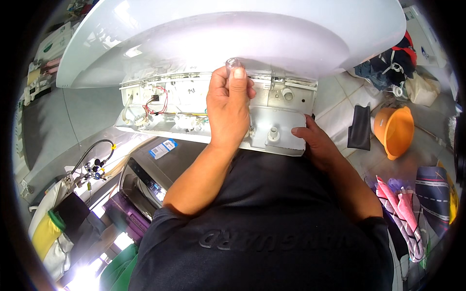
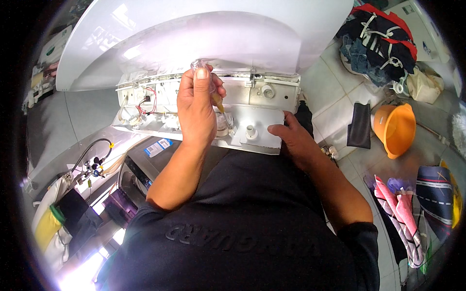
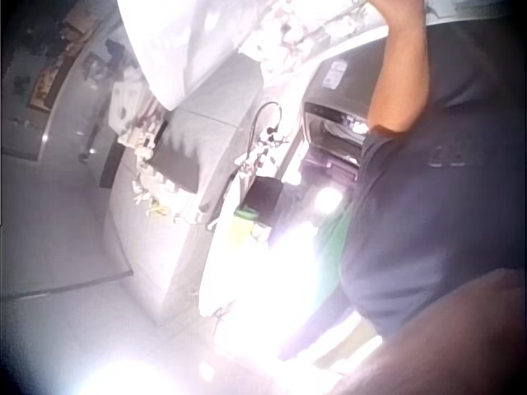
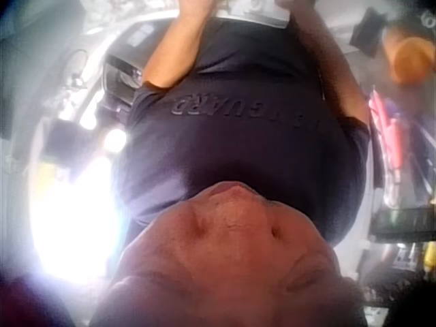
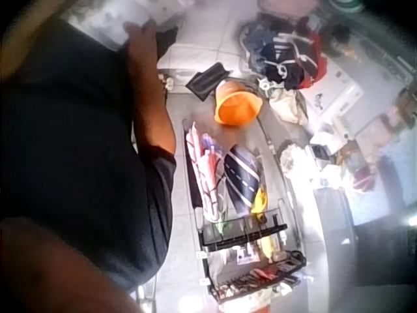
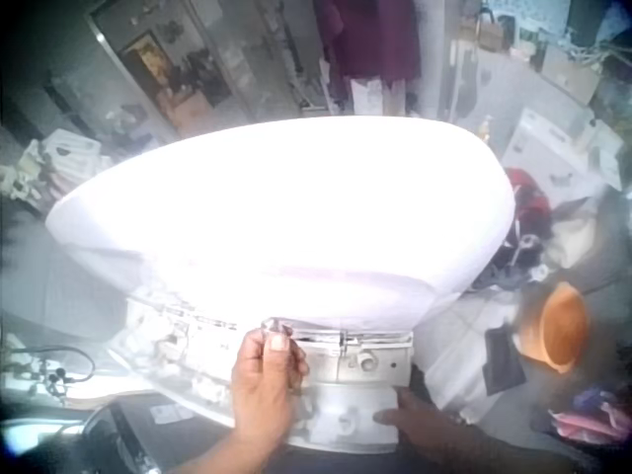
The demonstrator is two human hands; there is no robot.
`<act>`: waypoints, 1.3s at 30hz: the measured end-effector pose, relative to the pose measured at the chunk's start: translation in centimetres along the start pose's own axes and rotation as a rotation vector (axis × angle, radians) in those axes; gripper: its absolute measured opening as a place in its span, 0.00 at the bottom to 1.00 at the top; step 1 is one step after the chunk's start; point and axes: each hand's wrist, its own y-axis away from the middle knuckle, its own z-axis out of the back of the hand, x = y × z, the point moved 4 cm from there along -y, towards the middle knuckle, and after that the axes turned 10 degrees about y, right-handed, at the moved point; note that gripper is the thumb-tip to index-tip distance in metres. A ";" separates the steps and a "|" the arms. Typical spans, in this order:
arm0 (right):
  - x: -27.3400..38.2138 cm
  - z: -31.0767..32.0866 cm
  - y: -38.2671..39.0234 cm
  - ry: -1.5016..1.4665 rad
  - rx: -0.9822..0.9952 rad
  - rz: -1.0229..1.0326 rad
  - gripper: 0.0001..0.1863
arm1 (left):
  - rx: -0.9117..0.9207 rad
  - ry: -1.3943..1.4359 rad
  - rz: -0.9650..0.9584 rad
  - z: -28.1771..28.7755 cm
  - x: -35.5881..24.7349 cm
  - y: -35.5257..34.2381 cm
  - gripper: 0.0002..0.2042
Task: The person uses a screwdriver to remove screws from the control panel of a top-loading washing machine. They lift the panel to reveal the internal wiring and components, then proceed to unscrew and detach the control panel assembly from the main body of the appliance.
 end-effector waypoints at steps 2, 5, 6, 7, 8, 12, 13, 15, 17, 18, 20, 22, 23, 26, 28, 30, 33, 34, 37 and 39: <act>-0.3 0.2 -0.1 0.027 -0.009 -0.007 0.34 | -0.032 -0.013 -0.022 -0.2 0.0 0.0 0.15; -0.2 0.3 0.0 0.088 -0.033 -0.005 0.33 | -0.058 -0.018 -0.027 -0.7 -0.4 0.0 0.15; -0.1 0.2 0.1 0.112 -0.042 -0.002 0.33 | -0.040 -0.018 -0.007 -0.7 -0.5 0.0 0.15; 0.1 0.1 0.2 0.099 -0.043 0.014 0.33 | -0.023 -0.017 0.012 -0.7 -0.5 -0.1 0.15; 0.4 -0.2 0.4 0.088 -0.044 0.032 0.33 | -0.011 -0.027 0.002 -0.7 -0.6 -0.1 0.15; 1.0 -0.5 0.5 0.076 -0.054 0.058 0.31 | 0.064 0.084 0.009 -0.2 -0.4 -0.4 0.17; 1.0 -0.3 0.4 0.087 -0.060 0.045 0.31 | 0.090 0.148 0.022 -0.1 -0.3 -0.4 0.18; 0.6 0.2 0.1 0.110 -0.073 0.021 0.30 | 0.099 0.079 0.028 -0.4 -0.9 -0.1 0.19; 0.6 0.1 -0.2 0.046 -0.068 0.034 0.29 | 0.110 0.035 0.030 -0.8 -1.2 0.2 0.19; 0.8 0.1 -0.2 0.015 -0.065 0.040 0.29 | 0.116 0.025 0.028 -1.0 -1.2 0.3 0.19; 1.1 -0.1 -0.3 -0.014 -0.076 0.020 0.28 | 0.115 0.023 0.027 -1.1 -1.3 0.4 0.18; 1.3 -0.1 -0.5 -0.042 -0.071 0.015 0.27 | 0.100 0.039 0.026 -1.0 -1.2 0.5 0.17; 1.1 0.2 -0.9 -0.059 -0.061 0.018 0.27 | 0.084 0.044 0.025 -0.9 -1.2 0.5 0.16; 0.7 0.7 -1.6 -0.090 -0.028 0.028 0.25 | 0.041 0.050 0.007 -0.4 -1.2 0.3 0.15; 0.7 0.8 -1.8 -0.094 -0.016 0.028 0.25 | 0.013 0.043 -0.024 -0.2 -1.2 0.1 0.15; 0.7 0.7 -1.8 -0.087 -0.022 0.022 0.24 | -0.024 0.032 -0.046 0.0 -1.2 -0.1 0.15; 0.6 0.7 -1.7 -0.087 -0.010 0.021 0.25 | -0.090 0.018 -0.065 0.2 -1.1 -0.4 0.15; 0.6 0.7 -1.6 -0.082 -0.013 0.027 0.25 | -0.114 0.014 -0.068 0.2 -1.1 -0.5 0.15; 0.5 0.7 -1.4 -0.072 -0.023 0.036 0.26 | -0.139 0.008 -0.038 0.2 -1.0 -0.5 0.15; 0.5 0.7 -1.5 -0.063 -0.025 0.040 0.27 | -0.144 0.043 -0.057 -0.2 -0.7 -0.6 0.15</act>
